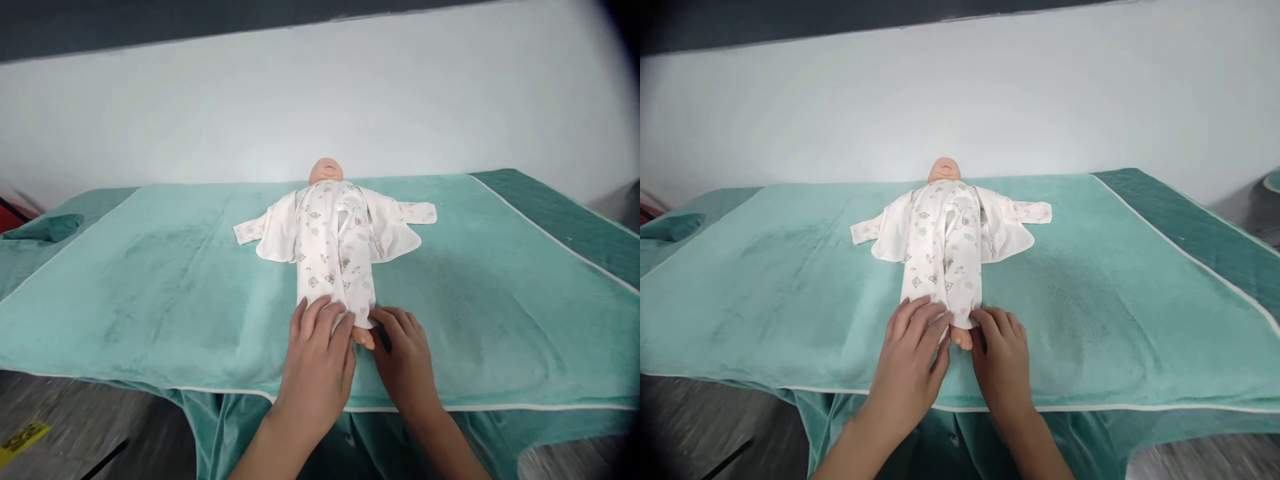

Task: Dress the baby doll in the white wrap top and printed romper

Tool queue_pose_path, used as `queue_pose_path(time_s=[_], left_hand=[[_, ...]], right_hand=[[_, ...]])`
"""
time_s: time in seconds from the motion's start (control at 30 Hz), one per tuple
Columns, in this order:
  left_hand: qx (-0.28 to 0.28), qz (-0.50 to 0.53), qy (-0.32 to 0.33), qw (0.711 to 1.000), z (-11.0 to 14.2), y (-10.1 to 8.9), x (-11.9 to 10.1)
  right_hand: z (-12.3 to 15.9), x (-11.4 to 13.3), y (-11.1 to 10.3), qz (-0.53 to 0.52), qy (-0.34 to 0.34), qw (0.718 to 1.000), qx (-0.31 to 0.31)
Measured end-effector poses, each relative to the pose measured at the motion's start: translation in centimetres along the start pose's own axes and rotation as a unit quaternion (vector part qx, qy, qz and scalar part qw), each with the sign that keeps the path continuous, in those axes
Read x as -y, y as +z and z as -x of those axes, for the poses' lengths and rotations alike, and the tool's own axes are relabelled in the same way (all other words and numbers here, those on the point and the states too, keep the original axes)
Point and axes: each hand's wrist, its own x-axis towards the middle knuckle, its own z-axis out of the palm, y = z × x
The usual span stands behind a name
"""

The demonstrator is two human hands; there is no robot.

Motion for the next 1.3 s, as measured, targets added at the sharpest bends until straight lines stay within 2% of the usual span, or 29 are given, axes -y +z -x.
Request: queue_pose_path(time_s=[0.17,0.33,0.47,0.57,0.63,0.77,0.97,1.1,1.23,1.3], left_hand=[[-0.005,-0.028,-0.003,1.0,-0.7,0.6,0.0],[-0.039,-0.009,-0.006,0.999,-1.1,1.0,0.3],[-0.075,0.04,-0.006,0.996,-1.0,1.2,0.2],[-0.102,0.069,-0.008,0.992,-0.5,1.1,-0.1],[-0.1,0.073,0.0,0.992,0.0,1.1,-0.4],[-0.095,0.065,0.024,0.993,0.8,1.1,-0.7],[-0.064,0.061,0.041,0.995,1.0,1.2,-0.3],[-0.056,0.094,0.046,0.993,0.9,1.0,-0.1],[-0.06,0.186,0.047,0.98,1.6,0.4,-0.1],[-0.067,0.257,0.027,0.964,2.2,0.1,0.2]], right_hand=[[-0.8,1.2,-1.9,-0.183,-0.004,0.983,0.005],[-0.9,2.3,-3.1,-0.259,-0.003,0.966,0.014],[-0.9,1.7,-2.7,-0.245,0.032,0.969,0.006],[-0.5,0.7,-2.4,-0.187,0.017,0.982,-0.007],[0.2,0.0,-2.3,-0.158,0.0,0.988,0.002],[1.8,-0.9,-2.8,-0.115,-0.019,0.992,0.037],[3.2,-1.1,-3.5,-0.066,0.01,0.993,0.097],[2.2,-0.9,-3.9,-0.064,0.002,0.985,0.16],[0.4,-1.5,-5.2,-0.148,0.001,0.952,0.267],[-0.6,-2.2,-5.9,-0.181,0.026,0.94,0.287]])
